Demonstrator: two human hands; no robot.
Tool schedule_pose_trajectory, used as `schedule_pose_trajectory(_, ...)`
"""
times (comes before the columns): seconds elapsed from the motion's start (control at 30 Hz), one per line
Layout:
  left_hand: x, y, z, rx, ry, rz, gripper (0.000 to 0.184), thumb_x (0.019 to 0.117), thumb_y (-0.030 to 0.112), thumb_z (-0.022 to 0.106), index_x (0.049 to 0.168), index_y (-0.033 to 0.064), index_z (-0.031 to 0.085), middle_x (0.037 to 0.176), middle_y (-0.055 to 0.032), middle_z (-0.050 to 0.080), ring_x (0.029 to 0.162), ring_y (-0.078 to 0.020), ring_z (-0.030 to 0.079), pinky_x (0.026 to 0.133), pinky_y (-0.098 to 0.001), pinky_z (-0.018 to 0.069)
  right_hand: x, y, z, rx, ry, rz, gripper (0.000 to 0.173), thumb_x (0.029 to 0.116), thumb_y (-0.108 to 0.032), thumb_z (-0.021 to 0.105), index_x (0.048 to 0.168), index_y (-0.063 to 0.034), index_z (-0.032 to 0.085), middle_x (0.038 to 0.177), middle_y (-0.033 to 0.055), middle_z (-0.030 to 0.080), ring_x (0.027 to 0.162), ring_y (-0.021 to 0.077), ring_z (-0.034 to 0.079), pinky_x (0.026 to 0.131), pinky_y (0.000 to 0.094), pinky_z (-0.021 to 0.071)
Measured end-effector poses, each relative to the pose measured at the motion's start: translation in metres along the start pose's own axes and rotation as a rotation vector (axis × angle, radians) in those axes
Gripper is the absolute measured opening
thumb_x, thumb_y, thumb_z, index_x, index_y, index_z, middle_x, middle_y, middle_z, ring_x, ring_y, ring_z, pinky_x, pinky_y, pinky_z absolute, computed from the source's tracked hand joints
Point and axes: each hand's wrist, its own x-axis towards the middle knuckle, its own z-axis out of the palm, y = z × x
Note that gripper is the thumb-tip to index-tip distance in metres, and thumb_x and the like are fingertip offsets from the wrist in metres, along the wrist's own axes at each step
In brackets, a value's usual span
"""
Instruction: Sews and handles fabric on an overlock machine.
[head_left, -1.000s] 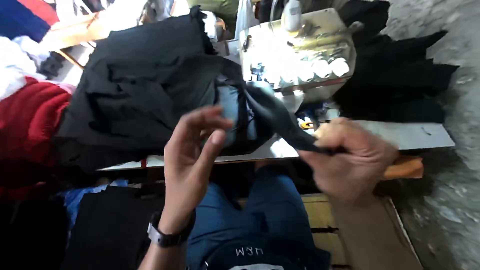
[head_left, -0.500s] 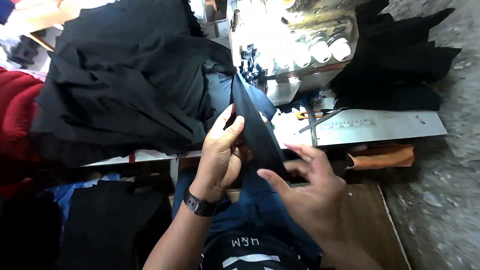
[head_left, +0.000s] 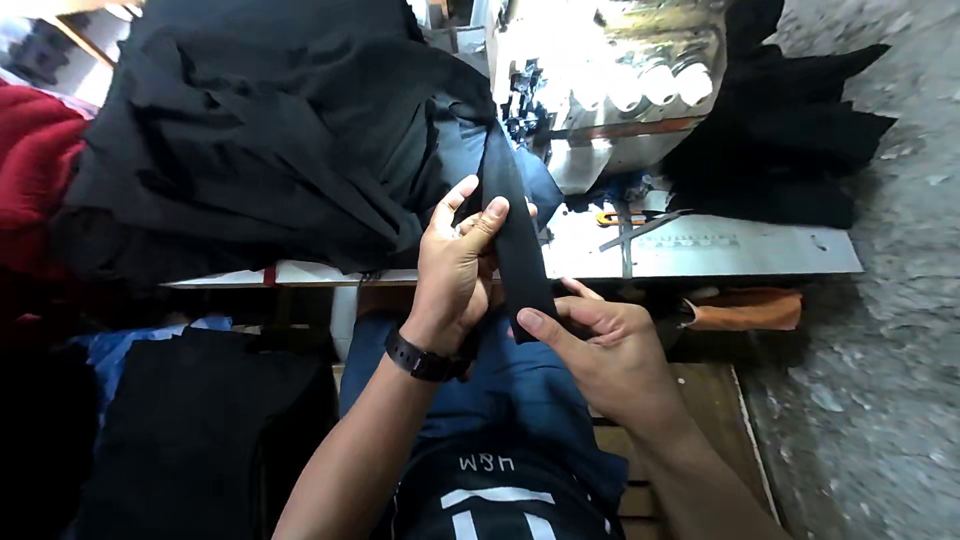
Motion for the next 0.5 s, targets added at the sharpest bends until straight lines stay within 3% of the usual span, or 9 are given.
schedule_pose_trajectory(0.2,0.005,-0.002,0.0,-0.033,0.014,0.03,0.052,0.1013,0.019,0.066,0.149,0.0257,0.046,0.114,-0.0124,0.071,0.089,-0.0197,0.073,0.078,-0.0331,0.0617,0.002,0.004,0.0,-0.004,-0.021,-0.031,0.022,0.0975,-0.033,0.07,0.092,-0.0148,0.083,0.087,-0.0068,0.079,0.089,0.0054,0.075,0.123,0.0525,0.0379)
schedule_pose_trajectory(0.3,0.006,-0.005,0.0,-0.035,0.034,0.04,0.052,0.1039,0.018,0.061,0.152,0.0237,0.044,0.114,-0.0142,0.07,0.092,-0.0214,0.073,0.08,-0.0357,0.0625,-0.003,0.003,-0.001,-0.072,0.005,-0.128,0.026,0.0966,-0.037,0.072,0.085,-0.015,0.08,0.081,-0.0073,0.076,0.083,0.003,0.072,0.121,0.052,0.0379)
schedule_pose_trajectory(0.37,-0.006,-0.006,-0.005,0.023,-0.014,0.067,0.054,0.1048,0.024,0.059,0.155,0.0229,0.04,0.111,-0.0148,0.07,0.091,-0.021,0.071,0.08,-0.0345,0.061,-0.005,-0.005,-0.001,-0.149,0.041,-0.285,0.037,0.0992,-0.043,0.068,0.077,-0.0142,0.069,0.074,-0.0046,0.069,0.085,0.0037,0.066,0.111,0.0441,0.0381)
schedule_pose_trajectory(0.4,-0.017,-0.005,-0.01,0.071,-0.067,0.114,0.058,0.1016,0.031,0.064,0.154,0.0212,0.042,0.108,-0.0143,0.07,0.09,-0.0203,0.071,0.079,-0.034,0.0611,-0.001,-0.009,-0.003,-0.154,0.047,-0.376,0.039,0.1017,-0.045,0.063,0.078,-0.0148,0.063,0.073,-0.0048,0.066,0.089,0.0044,0.063,0.103,0.0385,0.0346)
schedule_pose_trajectory(0.43,-0.032,-0.001,-0.017,0.137,-0.139,0.19,0.06,0.0982,0.037,0.068,0.151,0.018,0.048,0.11,-0.0131,0.072,0.092,-0.0207,0.073,0.081,-0.035,0.062,0.005,-0.012,-0.006,-0.134,0.035,-0.458,0.038,0.104,-0.045,0.058,0.08,-0.0158,0.063,0.074,-0.0062,0.066,0.093,0.0049,0.06,0.1,0.0335,0.0332)
schedule_pose_trajectory(0.5,-0.052,0.026,-0.022,0.366,-0.304,0.418,0.044,0.0974,0.039,0.07,0.136,0.0199,0.063,0.124,-0.001,0.072,0.107,-0.0143,0.072,0.091,-0.0314,0.0613,0.036,-0.012,-0.017,-0.061,-0.04,-0.606,0.036,0.1083,-0.044,0.048,0.092,-0.0162,0.064,0.087,-0.0079,0.069,0.099,0.0047,0.058,0.096,0.0256,0.0376)
